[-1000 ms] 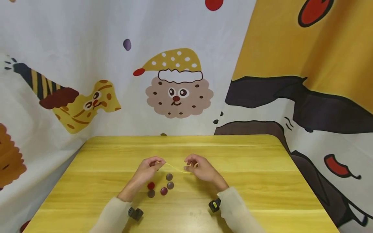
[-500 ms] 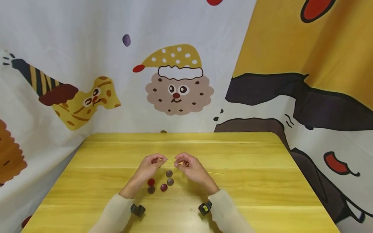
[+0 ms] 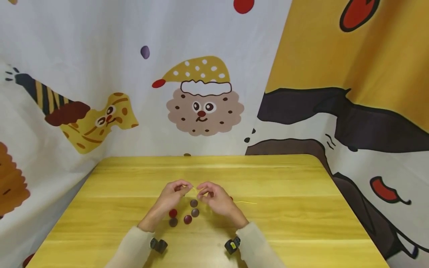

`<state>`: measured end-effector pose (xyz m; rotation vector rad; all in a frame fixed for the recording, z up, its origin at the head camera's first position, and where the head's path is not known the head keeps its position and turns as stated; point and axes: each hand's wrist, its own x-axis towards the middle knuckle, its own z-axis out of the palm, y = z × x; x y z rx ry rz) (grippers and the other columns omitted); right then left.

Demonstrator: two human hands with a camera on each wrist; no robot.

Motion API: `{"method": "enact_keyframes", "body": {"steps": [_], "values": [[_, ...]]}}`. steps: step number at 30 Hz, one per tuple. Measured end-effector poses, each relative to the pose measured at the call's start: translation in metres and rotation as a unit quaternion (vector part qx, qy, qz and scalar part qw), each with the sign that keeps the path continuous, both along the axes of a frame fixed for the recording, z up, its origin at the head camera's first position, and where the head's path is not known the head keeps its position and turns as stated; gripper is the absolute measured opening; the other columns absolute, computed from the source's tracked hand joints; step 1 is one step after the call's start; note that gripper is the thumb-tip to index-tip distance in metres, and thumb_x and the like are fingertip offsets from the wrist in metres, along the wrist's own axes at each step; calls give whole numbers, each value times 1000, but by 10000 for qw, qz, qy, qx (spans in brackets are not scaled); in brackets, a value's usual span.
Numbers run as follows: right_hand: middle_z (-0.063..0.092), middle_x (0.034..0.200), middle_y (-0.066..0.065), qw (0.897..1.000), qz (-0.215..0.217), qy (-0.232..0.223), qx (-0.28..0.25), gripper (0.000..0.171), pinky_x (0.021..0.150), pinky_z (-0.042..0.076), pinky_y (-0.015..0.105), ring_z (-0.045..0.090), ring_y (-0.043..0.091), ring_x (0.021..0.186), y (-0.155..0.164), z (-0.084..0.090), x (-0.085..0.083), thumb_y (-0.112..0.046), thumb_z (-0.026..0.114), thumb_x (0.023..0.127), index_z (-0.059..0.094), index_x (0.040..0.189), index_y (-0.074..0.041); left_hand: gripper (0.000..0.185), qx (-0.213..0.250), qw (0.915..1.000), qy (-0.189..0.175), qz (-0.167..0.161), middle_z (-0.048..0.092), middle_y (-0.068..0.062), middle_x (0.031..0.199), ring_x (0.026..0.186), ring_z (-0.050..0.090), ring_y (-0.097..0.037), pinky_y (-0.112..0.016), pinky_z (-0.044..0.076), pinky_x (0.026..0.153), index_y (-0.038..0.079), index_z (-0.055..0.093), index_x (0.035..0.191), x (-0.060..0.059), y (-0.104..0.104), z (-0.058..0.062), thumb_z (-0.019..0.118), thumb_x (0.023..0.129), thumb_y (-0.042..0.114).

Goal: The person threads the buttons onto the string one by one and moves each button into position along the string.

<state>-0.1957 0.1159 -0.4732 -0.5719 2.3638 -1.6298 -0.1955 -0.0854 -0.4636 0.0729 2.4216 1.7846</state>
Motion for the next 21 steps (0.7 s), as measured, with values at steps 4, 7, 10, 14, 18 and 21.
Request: {"method": "enact_keyframes", "body": {"steps": [4, 7, 10, 14, 18, 21], "values": [[71, 99, 18, 9999, 83, 60, 55, 25, 70, 46, 24, 62, 24, 85, -2, 0, 0, -6, 64, 94, 62, 117, 2, 20, -22, 10000, 4, 20, 49, 1, 75, 63, 42, -14, -25, 35, 56, 7, 72, 105, 0, 0, 0, 64, 97, 24], [71, 95, 15, 9998, 83, 114, 117, 22, 70, 46, 24, 62, 21, 82, -3, -1, 0, -6, 64, 94, 64, 114, 3, 20, -22, 10000, 2, 35, 49, 1, 75, 64, 43, -14, -25, 35, 57, 7, 72, 105, 0, 0, 1, 64, 97, 23], [70, 94, 18, 10000, -5, 91, 38, 19, 71, 49, 26, 64, 26, 84, -4, -3, 0, -4, 63, 94, 65, 111, 4, 20, -26, 10000, -6, 29, 50, 1, 75, 66, 44, -15, -26, 36, 59, 6, 72, 106, 0, 0, 1, 64, 97, 22], [71, 93, 20, 9996, -221, 71, -142, 16, 73, 53, 34, 66, 36, 87, -4, -5, 1, -2, 62, 94, 67, 108, 4, 20, -35, 10000, -30, -73, 51, 0, 76, 69, 46, -16, -28, 38, 62, 5, 72, 105, 1, -2, 1, 63, 97, 21], [71, 90, 18, 9987, -433, 55, -262, 13, 69, 52, 33, 66, 37, 85, -4, -5, 2, -5, 63, 95, 70, 104, 3, 20, -61, 9998, -40, -195, 52, -1, 77, 71, 47, -17, -30, 39, 64, 5, 72, 106, 1, -3, 0, 63, 98, 21], [71, 89, 17, 9984, -508, 32, -238, 13, 66, 49, 27, 65, 38, 84, -3, -4, 3, -6, 64, 95, 71, 101, 2, 22, -75, 9996, -50, -263, 53, -2, 79, 71, 47, -17, -30, 39, 64, 4, 71, 107, 1, -3, -1, 63, 98, 22]]}}
